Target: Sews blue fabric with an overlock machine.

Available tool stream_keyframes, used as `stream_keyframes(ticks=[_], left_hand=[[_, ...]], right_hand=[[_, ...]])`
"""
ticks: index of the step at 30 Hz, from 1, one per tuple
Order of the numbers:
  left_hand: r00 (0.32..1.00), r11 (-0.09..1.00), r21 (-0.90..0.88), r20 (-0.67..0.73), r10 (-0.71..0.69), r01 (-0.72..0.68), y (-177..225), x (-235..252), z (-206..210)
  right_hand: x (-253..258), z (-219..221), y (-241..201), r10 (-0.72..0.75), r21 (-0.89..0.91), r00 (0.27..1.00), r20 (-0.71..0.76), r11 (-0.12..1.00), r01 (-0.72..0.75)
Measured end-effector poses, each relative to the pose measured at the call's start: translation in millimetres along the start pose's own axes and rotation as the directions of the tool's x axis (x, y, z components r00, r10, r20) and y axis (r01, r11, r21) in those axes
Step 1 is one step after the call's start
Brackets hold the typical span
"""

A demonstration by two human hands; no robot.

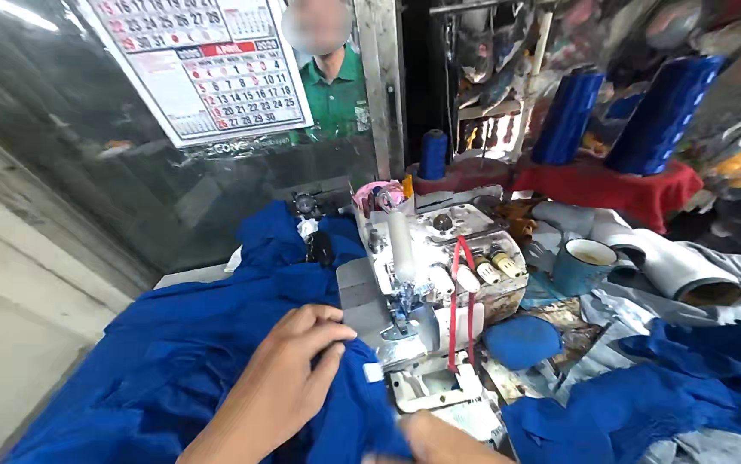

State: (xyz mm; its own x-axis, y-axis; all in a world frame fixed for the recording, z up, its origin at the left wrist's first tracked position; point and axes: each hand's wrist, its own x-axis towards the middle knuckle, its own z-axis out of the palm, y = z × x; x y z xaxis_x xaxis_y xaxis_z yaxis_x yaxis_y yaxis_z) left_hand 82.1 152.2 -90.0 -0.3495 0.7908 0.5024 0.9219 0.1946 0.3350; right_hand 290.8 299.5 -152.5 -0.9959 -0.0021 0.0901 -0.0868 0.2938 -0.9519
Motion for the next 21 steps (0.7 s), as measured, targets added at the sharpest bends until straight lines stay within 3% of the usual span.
stream_keyframes(ticks=[1,3,4,6,8,10,12,14,16,17,18,19,21], left_hand=[[0.999,0.999,0.029,0.048,0.019,-0.02,-3.5,-5.8,-5.4],[0.996,0.987,-0.16,0.078,0.046,-0.033,-0.5,-27.0,-28.4],[0.99,0.958,-0.287,0.125,0.067,-0.028,2.3,-38.3,-36.3],[0.979,0.958,-0.287,0.191,0.077,-0.02,-0.4,-56.1,-28.9],[0.999,0.971,-0.237,0.017,0.046,-0.041,-20.6,-62.6,-15.7],[0.977,0.952,-0.3,-0.215,-0.005,-0.061,-31.5,-49.4,-37.2],[0.935,0.944,-0.321,-0.352,-0.048,-0.072,-15.4,-34.6,-66.7],[0.963,0.927,-0.364,-0.269,-0.011,-0.091,1.9,-34.4,-79.8],[0.995,0.899,-0.437,0.071,0.065,-0.028,-8.3,-50.2,-78.6],[0.972,0.93,-0.367,0.227,0.058,0.03,-28.3,-61.0,-74.1],[0.956,0.968,-0.24,0.292,0.005,0.068,-54.6,-72.8,-70.0],[0.962,0.991,-0.095,0.263,-0.071,0.099,-79.0,-82.4,-69.6],[0.981,0.97,0.153,0.015,-0.194,0.189,-100.4,-91.8,-75.3]], right_hand=[[4.0,-6.3,-6.6,0.01,0.218,0.999,-0.042,0.976,0.0],[2.8,-19.8,-22.9,0.043,0.688,0.995,-0.085,0.725,0.028],[0.1,-25.9,-26.0,0.019,0.811,0.999,-0.033,0.584,0.016],[-6.3,-29.7,-28.5,-0.087,0.878,0.993,0.081,0.477,-0.03],[-11.2,-29.3,-30.6,-0.152,0.816,0.981,0.12,0.577,-0.01],[-10.0,-37.0,-30.4,-0.199,0.645,0.966,0.165,0.762,0.047],[-9.2,-42.6,-33.7,-0.124,0.514,0.986,0.114,0.857,0.048],[-14.2,-45.5,-36.8,0.013,0.598,0.995,-0.095,0.8,0.046],[-27.6,-56.1,-44.5,0.162,0.741,0.959,-0.233,0.668,0.067],[-38.0,-63.9,-47.9,0.171,0.753,0.955,-0.242,0.654,0.074],[-49.3,-71.3,-49.5,0.126,0.695,0.973,-0.195,0.718,0.046],[-57.2,-73.8,-49.2,0.075,0.565,0.988,-0.136,0.825,0.015],[-60.2,-60.0,-50.3,-0.01,0.283,1.0,-0.016,0.959,0.014]])
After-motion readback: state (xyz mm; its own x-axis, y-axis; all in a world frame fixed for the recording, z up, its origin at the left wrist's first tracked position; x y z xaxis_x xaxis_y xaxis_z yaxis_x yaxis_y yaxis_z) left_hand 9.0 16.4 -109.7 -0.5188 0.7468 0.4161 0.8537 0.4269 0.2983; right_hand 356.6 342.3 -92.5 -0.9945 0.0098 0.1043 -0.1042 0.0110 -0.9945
